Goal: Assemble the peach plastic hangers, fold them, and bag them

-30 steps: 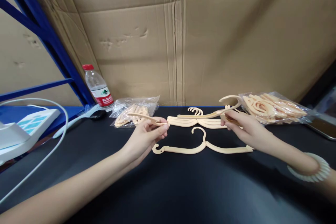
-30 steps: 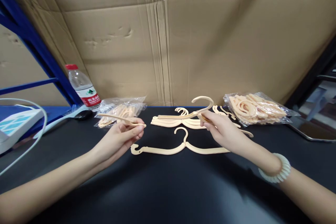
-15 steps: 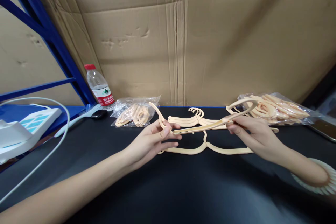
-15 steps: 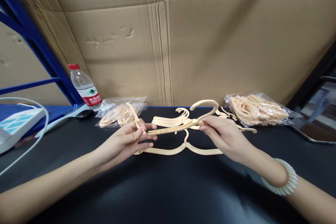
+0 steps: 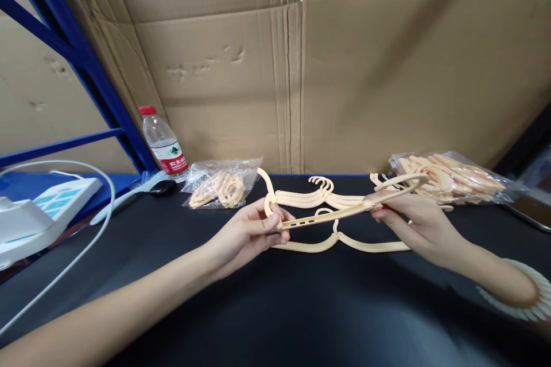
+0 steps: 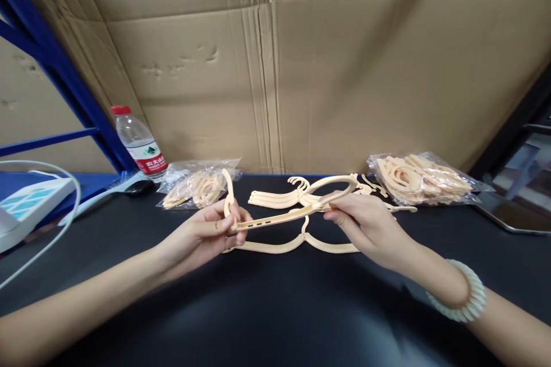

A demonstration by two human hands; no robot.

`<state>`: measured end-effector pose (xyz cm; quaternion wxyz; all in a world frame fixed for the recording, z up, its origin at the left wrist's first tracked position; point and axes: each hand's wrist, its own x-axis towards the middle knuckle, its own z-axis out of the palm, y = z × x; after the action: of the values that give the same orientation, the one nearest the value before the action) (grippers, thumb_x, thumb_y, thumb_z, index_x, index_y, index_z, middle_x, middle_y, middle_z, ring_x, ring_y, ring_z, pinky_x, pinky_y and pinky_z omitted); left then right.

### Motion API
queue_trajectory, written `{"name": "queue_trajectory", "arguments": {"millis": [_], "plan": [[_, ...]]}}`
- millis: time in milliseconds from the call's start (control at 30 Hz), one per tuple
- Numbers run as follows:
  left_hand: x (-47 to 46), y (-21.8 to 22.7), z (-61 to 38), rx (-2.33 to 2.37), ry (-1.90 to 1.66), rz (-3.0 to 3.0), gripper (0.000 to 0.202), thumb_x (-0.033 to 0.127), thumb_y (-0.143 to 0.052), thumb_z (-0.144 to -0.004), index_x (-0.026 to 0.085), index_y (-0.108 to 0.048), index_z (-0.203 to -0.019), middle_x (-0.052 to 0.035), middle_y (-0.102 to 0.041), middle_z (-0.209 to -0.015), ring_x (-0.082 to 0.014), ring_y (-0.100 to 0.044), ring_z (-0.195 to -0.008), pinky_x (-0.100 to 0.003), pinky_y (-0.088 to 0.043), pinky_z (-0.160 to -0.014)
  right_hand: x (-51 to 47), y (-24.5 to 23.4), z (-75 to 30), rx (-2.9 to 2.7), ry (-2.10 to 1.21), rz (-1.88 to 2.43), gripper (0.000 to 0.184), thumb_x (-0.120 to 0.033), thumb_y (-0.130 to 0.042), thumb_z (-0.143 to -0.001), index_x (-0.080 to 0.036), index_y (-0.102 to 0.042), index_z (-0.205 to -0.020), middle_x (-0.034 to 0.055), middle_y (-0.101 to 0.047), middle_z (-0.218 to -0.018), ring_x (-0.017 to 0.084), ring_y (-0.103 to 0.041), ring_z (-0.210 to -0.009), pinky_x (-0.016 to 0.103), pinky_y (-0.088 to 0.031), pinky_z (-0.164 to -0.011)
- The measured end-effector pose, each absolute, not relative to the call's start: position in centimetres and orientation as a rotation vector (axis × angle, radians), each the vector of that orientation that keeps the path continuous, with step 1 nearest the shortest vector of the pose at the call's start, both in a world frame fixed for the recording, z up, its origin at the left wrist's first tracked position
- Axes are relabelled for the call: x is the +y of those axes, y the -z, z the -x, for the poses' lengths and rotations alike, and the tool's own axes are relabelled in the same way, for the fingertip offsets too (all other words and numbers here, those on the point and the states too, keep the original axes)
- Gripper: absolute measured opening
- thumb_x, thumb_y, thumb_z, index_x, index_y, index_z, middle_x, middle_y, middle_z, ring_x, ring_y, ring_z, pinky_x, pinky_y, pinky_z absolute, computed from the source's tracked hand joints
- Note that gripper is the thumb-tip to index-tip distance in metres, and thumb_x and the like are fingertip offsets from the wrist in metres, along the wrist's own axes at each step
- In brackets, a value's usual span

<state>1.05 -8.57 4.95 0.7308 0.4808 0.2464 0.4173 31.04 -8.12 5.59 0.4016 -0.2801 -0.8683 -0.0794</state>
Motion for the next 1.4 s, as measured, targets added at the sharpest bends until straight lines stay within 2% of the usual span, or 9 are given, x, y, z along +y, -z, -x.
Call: {"name": "queue_trajectory", "arguments": {"millis": [267,533,733,867,1000,1200,1400], "plan": [[-8.6,-4.4,-1.1,0.549,-0.917,-1.127,0.018,0.021,-0.078,-0.076,0.013,-0.062,-0.077,-0.0019,-0.064,-0.079,-0.0102,-0.061,-0.065,-0.02,-0.046,-0.062,-8.2,-5.2,-31.0,-2.219,0.15,0.752,0.021,-0.019,-0.046,-0.096,-0.021,-0.055,-0.077,0.0022,-0.066,-0.067,0.017,-0.063,-0.059,0.026,-0.045,-0.052],[-8.9,-4.4,-1.3,0.702,-0.951,-1.231,0.031,0.03,-0.083,-0.07,0.014,-0.056,-0.072,-0.0013,-0.064,-0.07,-0.0103,-0.058,-0.06,-0.02,-0.039,-0.056,-8.3,-4.3,-30.7,-2.211,0.089,0.785,0.019,-0.02,-0.047,-0.096,-0.02,-0.057,-0.081,0.0038,-0.067,-0.073,0.017,-0.064,-0.066,0.026,-0.046,-0.057],[-9.1,-3.9,-1.3,0.808,-1.019,-1.277,0.03,0.03,-0.079,-0.072,0.015,-0.054,-0.071,0.0019,-0.058,-0.057,-0.0085,-0.049,-0.054,-0.02,-0.033,-0.052,-9.2,-4.1,-29.8,-2.189,0.106,0.799,0.023,-0.02,-0.046,-0.096,-0.021,-0.059,-0.076,0.0019,-0.064,-0.065,0.017,-0.063,-0.06,0.026,-0.045,-0.055],[-9.2,-4.1,-1.4,0.833,-1.071,-1.272,0.03,0.032,-0.078,-0.071,0.016,-0.052,-0.07,0.0035,-0.056,-0.052,-0.0075,-0.044,-0.049,-0.019,-0.029,-0.048,-10.0,-4.4,-29.1,-2.159,0.123,0.798,0.019,-0.016,-0.047,-0.094,-0.02,-0.059,-0.08,0.0006,-0.063,-0.064,0.015,-0.061,-0.056,0.025,-0.045,-0.053],[-9.5,-4.2,-1.7,0.873,-1.13,-1.248,0.029,0.03,-0.08,-0.069,0.015,-0.055,-0.069,0.0018,-0.06,-0.056,-0.0087,-0.052,-0.053,-0.019,-0.036,-0.051,-10.3,-4.6,-28.8,-2.096,0.147,0.778,0.017,-0.013,-0.048,-0.093,-0.02,-0.056,-0.08,-0.001,-0.06,-0.062,0.013,-0.055,-0.05,0.024,-0.042,-0.05],[-9.8,-3.8,-2.2,0.901,-1.219,-1.114,0.027,0.025,-0.085,-0.063,0.013,-0.06,-0.067,-0.0001,-0.066,-0.066,-0.0101,-0.061,-0.059,-0.02,-0.048,-0.059,-10.8,-4.3,-28.7,-2.041,0.129,0.866,0.007,-0.018,-0.05,-0.094,-0.02,-0.055,-0.09,-0.0024,-0.057,-0.064,0.012,-0.052,-0.05,0.023,-0.039,-0.05],[-10.1,-4.3,-2.2,0.869,-1.211,-1.027,0.024,0.022,-0.085,-0.066,0.014,-0.064,-0.073,-0.002,-0.069,-0.071,-0.012,-0.066,-0.07,-0.016,-0.049,-0.061,-10.8,-4.8,-28.7,-1.975,-0.011,1.092,0.019,-0.027,-0.043,-0.098,-0.022,-0.051,-0.081,-0.0023,-0.051,-0.062,0.013,-0.049,-0.051,0.024,-0.037,-0.049]]}}
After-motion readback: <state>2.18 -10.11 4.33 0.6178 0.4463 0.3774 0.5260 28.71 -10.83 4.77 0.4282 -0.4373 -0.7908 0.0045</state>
